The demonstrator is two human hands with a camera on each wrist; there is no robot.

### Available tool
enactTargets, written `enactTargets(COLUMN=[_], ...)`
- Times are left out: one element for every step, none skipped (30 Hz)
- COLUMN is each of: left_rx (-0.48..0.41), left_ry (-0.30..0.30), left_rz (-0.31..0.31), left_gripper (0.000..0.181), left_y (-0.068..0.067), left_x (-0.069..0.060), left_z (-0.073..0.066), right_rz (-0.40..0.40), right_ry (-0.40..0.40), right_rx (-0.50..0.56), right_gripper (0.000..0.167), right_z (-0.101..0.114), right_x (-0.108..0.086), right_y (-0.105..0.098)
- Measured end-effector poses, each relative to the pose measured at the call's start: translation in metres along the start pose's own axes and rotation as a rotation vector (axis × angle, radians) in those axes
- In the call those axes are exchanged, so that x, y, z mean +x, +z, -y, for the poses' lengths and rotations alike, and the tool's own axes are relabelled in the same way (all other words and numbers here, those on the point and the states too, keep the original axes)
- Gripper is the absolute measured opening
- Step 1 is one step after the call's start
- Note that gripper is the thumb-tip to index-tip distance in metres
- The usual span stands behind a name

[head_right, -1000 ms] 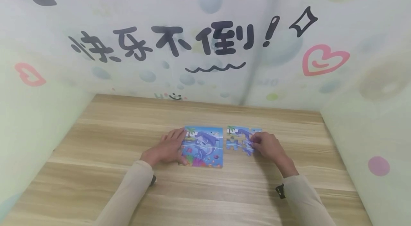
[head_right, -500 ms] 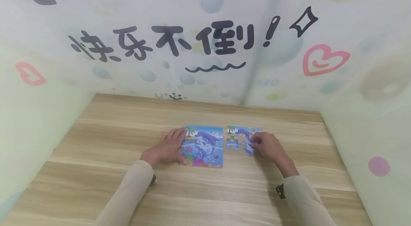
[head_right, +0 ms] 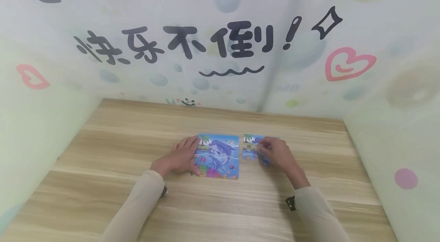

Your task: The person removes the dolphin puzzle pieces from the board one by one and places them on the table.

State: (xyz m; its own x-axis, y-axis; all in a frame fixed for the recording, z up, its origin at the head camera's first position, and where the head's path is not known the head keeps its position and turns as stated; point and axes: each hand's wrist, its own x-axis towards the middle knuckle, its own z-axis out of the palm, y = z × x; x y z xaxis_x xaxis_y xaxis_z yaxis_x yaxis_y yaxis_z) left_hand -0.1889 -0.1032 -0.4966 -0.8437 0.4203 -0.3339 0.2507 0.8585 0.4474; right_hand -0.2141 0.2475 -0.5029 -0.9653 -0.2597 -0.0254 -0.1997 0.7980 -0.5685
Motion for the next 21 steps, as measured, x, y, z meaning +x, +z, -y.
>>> enactTargets(left_rx=[0.002,0.004,0.006,0.006,0.006,0.007,0.009,0.010,0.010,0.010,0.008,0.008,0.007,0.004,0.002,0.001,0.001,-0.001,-0.003,-0.006,-0.009], left_ry=[-0.001,-0.001,-0.001,-0.001,-0.002,-0.002,-0.003,-0.003,-0.003,-0.004,-0.004,-0.004,-0.004,-0.005,-0.005,-0.005,-0.005,-0.005,-0.005,-0.006,-0.006], left_rz=[0.001,0.002,0.002,0.002,0.002,0.002,0.003,0.003,0.003,0.004,0.004,0.005,0.006,0.007,0.008,0.009,0.010,0.010,0.009,0.010,0.009], left_gripper=[0.117,0.117,0.117,0.117,0.117,0.117,0.117,0.117,0.117,0.117,0.117,0.117,0.116,0.116,0.116,0.116,0.116,0.116,0.116,0.116,0.116], left_y=[0.000,0.000,0.000,0.000,0.001,0.001,0.001,0.001,0.001,0.001,0.001,0.001,0.001,0.000,0.000,0.000,0.000,0.000,0.000,0.000,0.000], left_x=[0.000,0.000,0.000,0.001,0.001,0.001,0.001,0.001,0.001,0.001,0.001,0.002,0.001,0.001,0.001,0.001,0.001,0.001,0.001,0.001,0.000], left_z=[0.000,0.000,0.000,0.001,0.001,0.001,0.001,0.001,0.002,0.002,0.002,0.002,0.002,0.001,0.001,0.001,0.001,0.001,0.001,0.000,0.000], right_rz=[0.013,0.029,0.041,0.052,0.056,0.060,0.063,0.065,0.068,0.073,0.081,0.090,0.099,0.108,0.116,0.125,0.134,0.144,0.155,0.164,0.171], right_ry=[-0.014,-0.022,-0.027,-0.035,-0.046,-0.059,-0.075,-0.094,-0.112,-0.128,-0.137,-0.138,-0.134,-0.123,-0.111,-0.097,-0.091,-0.081,-0.077,-0.074,-0.076], right_rx=[0.004,0.013,0.016,0.019,0.018,0.020,0.019,0.015,0.006,-0.003,-0.014,-0.025,-0.037,-0.049,-0.064,-0.079,-0.091,-0.098,-0.109,-0.119,-0.129], right_gripper=[0.020,0.021,0.022,0.023,0.023,0.024,0.025,0.024,0.024,0.025,0.026,0.028,0.029,0.031,0.034,0.036,0.037,0.038,0.038,0.039,0.038], right_z=[0.003,0.006,0.009,0.012,0.015,0.018,0.021,0.025,0.028,0.032,0.035,0.040,0.043,0.047,0.050,0.053,0.056,0.058,0.060,0.062,0.064], right_x=[0.001,0.002,0.003,0.004,0.004,0.005,0.005,0.005,0.006,0.006,0.006,0.006,0.006,0.006,0.006,0.007,0.007,0.007,0.007,0.008,0.008], right_y=[0.003,0.005,0.008,0.012,0.015,0.018,0.021,0.024,0.027,0.029,0.031,0.033,0.034,0.035,0.037,0.038,0.039,0.039,0.040,0.040,0.040])
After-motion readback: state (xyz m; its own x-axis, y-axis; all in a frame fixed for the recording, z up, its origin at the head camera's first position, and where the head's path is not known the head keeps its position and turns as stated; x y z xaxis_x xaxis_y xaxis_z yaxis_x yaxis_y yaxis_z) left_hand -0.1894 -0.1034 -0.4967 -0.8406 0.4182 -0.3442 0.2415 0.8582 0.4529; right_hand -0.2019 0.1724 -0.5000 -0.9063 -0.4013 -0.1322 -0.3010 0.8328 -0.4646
